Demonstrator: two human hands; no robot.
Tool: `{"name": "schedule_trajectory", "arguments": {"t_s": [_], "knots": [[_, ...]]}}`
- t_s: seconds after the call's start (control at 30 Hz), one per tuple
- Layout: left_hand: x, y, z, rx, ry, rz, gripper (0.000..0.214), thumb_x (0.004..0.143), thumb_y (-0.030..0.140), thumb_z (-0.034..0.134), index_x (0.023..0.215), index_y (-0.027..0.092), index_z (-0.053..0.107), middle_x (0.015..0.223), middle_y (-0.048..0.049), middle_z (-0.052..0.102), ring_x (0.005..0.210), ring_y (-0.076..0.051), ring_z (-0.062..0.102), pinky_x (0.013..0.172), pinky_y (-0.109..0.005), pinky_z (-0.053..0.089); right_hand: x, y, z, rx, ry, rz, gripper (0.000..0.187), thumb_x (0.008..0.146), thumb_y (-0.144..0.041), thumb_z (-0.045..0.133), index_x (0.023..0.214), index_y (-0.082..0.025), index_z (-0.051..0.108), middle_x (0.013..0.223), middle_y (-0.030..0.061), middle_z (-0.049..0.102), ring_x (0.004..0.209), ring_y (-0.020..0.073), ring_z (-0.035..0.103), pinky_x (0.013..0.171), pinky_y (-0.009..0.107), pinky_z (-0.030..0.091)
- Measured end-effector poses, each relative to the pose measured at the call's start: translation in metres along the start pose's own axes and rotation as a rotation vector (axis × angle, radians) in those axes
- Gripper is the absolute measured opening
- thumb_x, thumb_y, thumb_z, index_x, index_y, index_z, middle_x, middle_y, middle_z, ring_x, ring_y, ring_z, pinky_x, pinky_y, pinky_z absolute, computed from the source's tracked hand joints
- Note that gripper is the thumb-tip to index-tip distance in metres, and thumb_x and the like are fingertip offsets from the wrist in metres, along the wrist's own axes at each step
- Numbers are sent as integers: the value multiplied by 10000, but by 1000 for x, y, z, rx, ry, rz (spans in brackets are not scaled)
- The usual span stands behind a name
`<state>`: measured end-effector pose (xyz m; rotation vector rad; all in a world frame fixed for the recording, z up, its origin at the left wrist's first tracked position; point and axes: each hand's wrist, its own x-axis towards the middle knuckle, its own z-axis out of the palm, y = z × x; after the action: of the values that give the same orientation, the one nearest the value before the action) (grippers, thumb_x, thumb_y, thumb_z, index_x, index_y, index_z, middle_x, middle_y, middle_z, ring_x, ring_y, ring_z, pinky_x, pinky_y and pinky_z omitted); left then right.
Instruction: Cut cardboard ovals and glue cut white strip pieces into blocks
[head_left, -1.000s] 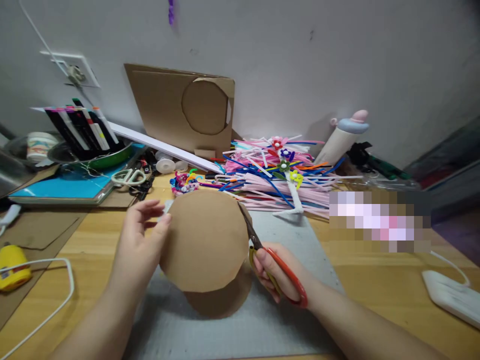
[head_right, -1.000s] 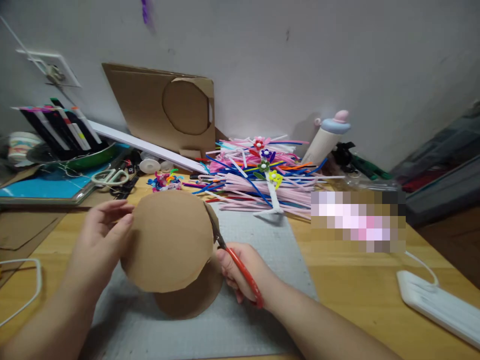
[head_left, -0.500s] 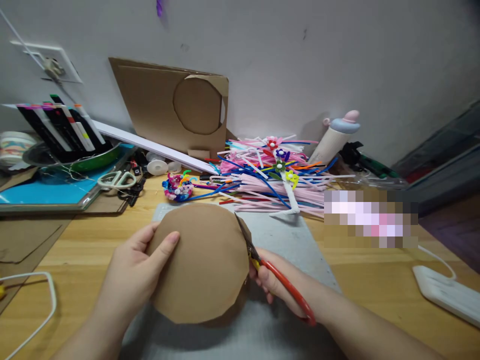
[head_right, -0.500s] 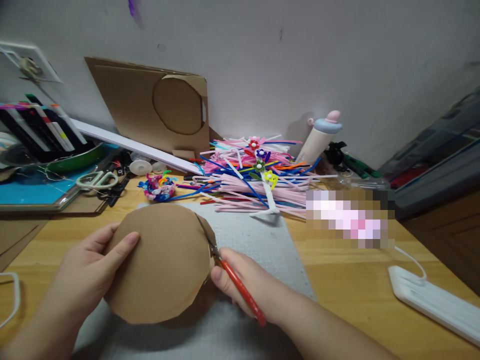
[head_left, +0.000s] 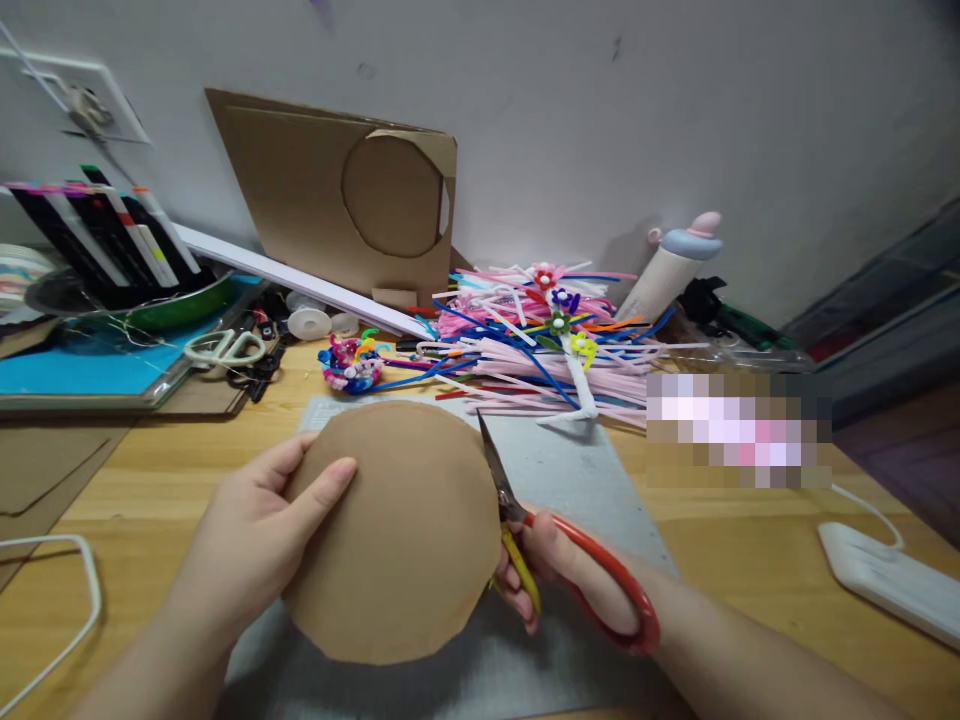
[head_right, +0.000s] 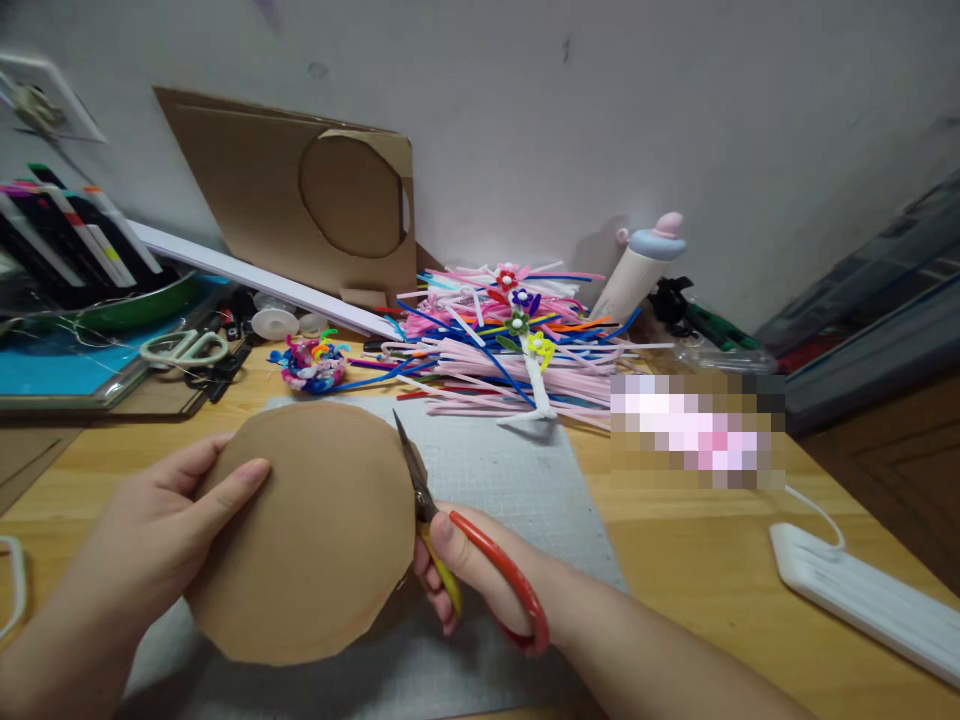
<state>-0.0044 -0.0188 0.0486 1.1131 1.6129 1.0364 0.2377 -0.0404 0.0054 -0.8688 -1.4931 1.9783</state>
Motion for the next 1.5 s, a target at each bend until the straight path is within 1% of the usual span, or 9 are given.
{"name": "schedule_trajectory", "arguments": {"t_s": [0.07, 0.27, 0.47, 0.63, 0.8, 1.07, 1.3, 1.4, 1.5], "knots": [[0, 0, 1, -23, -3, -4, 566, 609, 571, 710, 1026, 195, 639, 936, -51, 748, 785, -234, 693, 513, -225, 536, 0, 0, 1, -16, 6, -24, 651, 798, -796, 230, 797, -175, 426, 686, -10, 417, 556, 115, 427, 533, 276, 425], [2, -5, 0, -56, -1, 0, 507, 593, 538, 743, 962, 209, 633, 877, -30, 745, 733, -199, 692, 516, -206, 539, -2, -7, -1, -363, 100, -163, 569, 873, -702, 266, 879, -178, 488, 734, 3, 457, 624, 128, 421, 570, 259, 395], [3, -7, 0, -51, -15, 43, 479, 583, 535, 747, 914, 207, 638, 773, -7, 729, 689, -201, 684, 495, -216, 538, -4, -6, 2, -269, 133, -65, 578, 823, -756, 292, 802, -193, 420, 679, -30, 382, 528, 101, 402, 459, 225, 390], [-6, 2, 5, -33, 25, 50, 455, 649, 565, 684, 912, 200, 614, 791, -15, 718, 748, -220, 681, 563, -238, 558, -5, -5, 3, -253, 143, -53, 568, 819, -752, 321, 768, -193, 414, 646, -40, 379, 493, 87, 390, 432, 208, 382], [-7, 5, 6, 20, 42, 59, 470, 670, 577, 651, 930, 186, 618, 804, -31, 708, 758, -233, 677, 569, -258, 562, -6, -4, 1, -251, 148, -7, 568, 805, -757, 351, 731, -197, 404, 631, -46, 365, 468, 77, 378, 401, 193, 372], [-1, 1, -1, 50, 83, 45, 381, 618, 509, 722, 887, 244, 671, 807, -16, 739, 749, -233, 690, 547, -217, 550, -3, -9, 2, -260, 162, 59, 614, 759, -801, 365, 725, -194, 450, 531, -68, 337, 406, 67, 314, 350, 182, 273], [3, 2, -6, 103, 66, 40, 392, 628, 516, 706, 897, 232, 674, 808, -36, 750, 722, -251, 693, 508, -240, 543, 3, -13, -1, -303, 202, 150, 651, 681, -854, 387, 658, -205, 432, 445, -84, 297, 365, 67, 246, 344, 209, 167], [2, 2, -6, 46, 27, 10, 429, 624, 537, 707, 930, 238, 669, 829, -34, 755, 708, -236, 695, 503, -228, 542, 0, -15, -4, -355, 175, 135, 662, 699, -846, 374, 701, -189, 460, 519, -68, 322, 418, 72, 283, 361, 195, 206], [1, 0, -6, -5, -17, -8, 503, 616, 592, 692, 981, 246, 669, 853, -38, 758, 695, -234, 696, 514, -242, 552, -4, -19, -8, -422, 126, 66, 633, 753, -798, 382, 779, -173, 478, 655, -36, 368, 527, 86, 338, 424, 186, 294]]}}
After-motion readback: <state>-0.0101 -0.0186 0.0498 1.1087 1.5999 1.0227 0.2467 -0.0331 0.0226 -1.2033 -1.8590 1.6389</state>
